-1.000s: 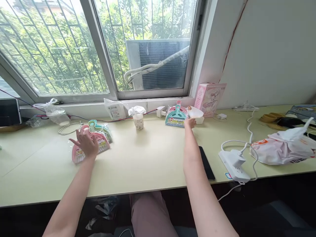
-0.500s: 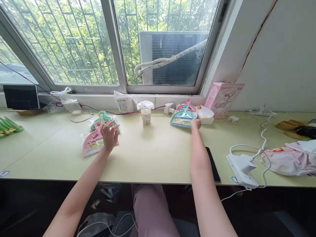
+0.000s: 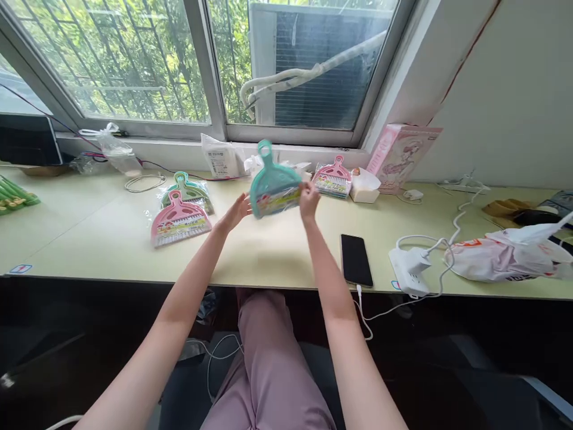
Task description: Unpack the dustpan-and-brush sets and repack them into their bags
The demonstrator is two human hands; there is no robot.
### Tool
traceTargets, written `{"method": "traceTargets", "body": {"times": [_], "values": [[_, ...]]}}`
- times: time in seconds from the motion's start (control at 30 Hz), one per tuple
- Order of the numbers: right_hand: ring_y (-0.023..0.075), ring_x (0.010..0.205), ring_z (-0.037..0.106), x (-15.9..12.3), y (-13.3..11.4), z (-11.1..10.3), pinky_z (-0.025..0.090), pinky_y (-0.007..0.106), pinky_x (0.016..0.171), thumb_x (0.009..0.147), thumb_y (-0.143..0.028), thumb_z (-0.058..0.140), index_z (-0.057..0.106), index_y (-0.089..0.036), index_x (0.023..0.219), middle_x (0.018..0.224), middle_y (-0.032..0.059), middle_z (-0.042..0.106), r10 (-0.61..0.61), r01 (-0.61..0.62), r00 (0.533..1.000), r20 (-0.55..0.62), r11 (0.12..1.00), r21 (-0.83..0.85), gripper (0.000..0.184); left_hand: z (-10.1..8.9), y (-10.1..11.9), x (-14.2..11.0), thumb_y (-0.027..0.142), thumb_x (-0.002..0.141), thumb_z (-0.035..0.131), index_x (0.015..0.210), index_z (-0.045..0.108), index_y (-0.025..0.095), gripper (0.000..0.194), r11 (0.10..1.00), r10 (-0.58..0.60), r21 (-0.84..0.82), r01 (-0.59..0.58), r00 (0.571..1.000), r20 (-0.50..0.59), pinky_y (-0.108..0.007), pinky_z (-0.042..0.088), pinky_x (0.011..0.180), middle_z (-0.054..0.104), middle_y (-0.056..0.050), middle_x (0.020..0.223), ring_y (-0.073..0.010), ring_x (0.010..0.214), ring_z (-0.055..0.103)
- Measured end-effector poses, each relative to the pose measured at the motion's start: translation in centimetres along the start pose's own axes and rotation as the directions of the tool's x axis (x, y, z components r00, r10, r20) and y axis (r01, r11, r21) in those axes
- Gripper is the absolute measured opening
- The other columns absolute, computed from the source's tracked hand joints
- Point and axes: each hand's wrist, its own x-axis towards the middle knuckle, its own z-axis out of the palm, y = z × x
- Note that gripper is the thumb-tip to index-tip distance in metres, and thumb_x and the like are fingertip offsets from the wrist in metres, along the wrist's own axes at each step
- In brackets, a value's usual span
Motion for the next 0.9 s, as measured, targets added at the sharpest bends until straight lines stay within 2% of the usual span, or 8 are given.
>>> {"method": "traceTargets", "body": {"times": [0.13,0.23,0.33,0.4,0.57,0.67,0.77,0.9], "values": [[0.0239,0.093,0.062,-5.9,-1.7,4.0,0.049,0.035,0.086,0.097,-0.039,0.041,0.064,-0.018,0.107,0.1,0.0106,0.069,0.062,-0.073,0.991,0.118,0.994,0.087,0.033,-0.8,-1.6,-0.2,0.044,0.064,0.081,0.087,0.071,0.015,0.039,0.998,0.011,0.069,0.009,0.958,-0.285,-0.041,0.054,0.082,0.072,-0.007,0.079,-0.0288,0.083,0.069],[0.0278,0.121,0.052,-8.4,-2.0,5.0,0.04,0.043,0.103,0.094,-0.032,0.05,0.058,-0.022,0.12,0.128,0.0128,0.059,-0.109,0.109,0.989,0.097,0.994,0.009,0.029,-1.6,-2.2,-0.1,0.042,0.063,0.08,0.081,0.07,0.015,0.034,0.989,0.106,0.14,-0.053,0.905,-0.411,-0.038,0.054,0.077,0.069,-0.004,0.073,-0.026,0.079,0.068],[0.0265,0.115,0.055,-9.4,-2.2,5.3,0.041,0.042,0.102,0.096,-0.029,0.047,0.064,-0.024,0.106,0.117,0.0111,0.063,-0.309,0.309,0.88,0.36,0.949,0.06,0.02,-1.9,-2.3,0.2,0.044,0.068,0.076,0.08,0.069,0.015,0.032,0.98,0.176,0.161,-0.113,0.87,-0.46,-0.034,0.054,0.074,0.068,-0.003,0.072,-0.0244,0.08,0.067],[0.0257,0.104,0.059,-9.7,-2.2,5.8,0.046,0.04,0.095,0.098,-0.03,0.044,0.066,-0.023,0.095,0.103,0.0107,0.066,-0.323,0.309,0.838,0.439,0.945,0.106,0.024,-1.9,-2.3,0.3,0.044,0.07,0.074,0.082,0.069,0.016,0.031,0.975,0.211,0.163,-0.151,0.853,-0.476,-0.033,0.053,0.075,0.069,-0.003,0.076,-0.0229,0.081,0.067],[0.0238,0.087,0.066,-9.6,-1.4,6.5,0.052,0.038,0.088,0.098,-0.042,0.045,0.066,-0.022,0.077,0.086,0.0082,0.07,-0.076,0.014,0.907,0.414,0.988,0.151,0.036,-2.2,-2.5,0.2,0.042,0.075,0.072,0.101,0.069,0.016,0.037,0.975,0.22,0.117,-0.187,0.791,-0.57,-0.032,0.055,0.079,0.072,-0.006,0.092,-0.0215,0.086,0.067],[0.0219,0.08,0.07,-9.1,-0.7,6.8,0.056,0.038,0.086,0.091,-0.049,0.057,0.065,-0.021,0.073,0.079,0.006,0.072,0.137,-0.303,0.869,0.476,0.907,0.292,0.034,-2.3,-2.5,0.3,0.042,0.08,0.069,0.113,0.067,0.018,0.042,0.982,0.169,0.04,-0.185,0.764,-0.622,-0.033,0.056,0.083,0.072,-0.007,0.1,-0.0211,0.091,0.068],[0.0195,0.083,0.071,-8.6,-0.2,7.3,0.059,0.038,0.087,0.08,-0.049,0.071,0.064,-0.019,0.082,0.085,0.0043,0.073,0.281,-0.543,0.807,0.519,0.699,0.465,0.03,-2.2,-2.6,0.4,0.045,0.085,0.064,0.115,0.066,0.019,0.04,0.984,0.14,-0.008,-0.176,0.812,-0.567,-0.034,0.055,0.091,0.071,-0.008,0.111,-0.0213,0.101,0.068],[0.0196,0.095,0.071,-8.1,0.0,7.4,0.058,0.038,0.092,0.081,-0.045,0.072,0.059,-0.021,0.095,0.097,0.0045,0.073,0.365,-0.623,0.781,0.507,0.514,0.59,0.03,-1.9,-2.8,0.5,0.054,0.09,0.055,0.11,0.068,0.016,0.045,0.995,0.073,-0.035,-0.097,0.902,-0.426,-0.036,0.054,0.096,0.072,-0.009,0.112,-0.0238,0.108,0.066]]}}
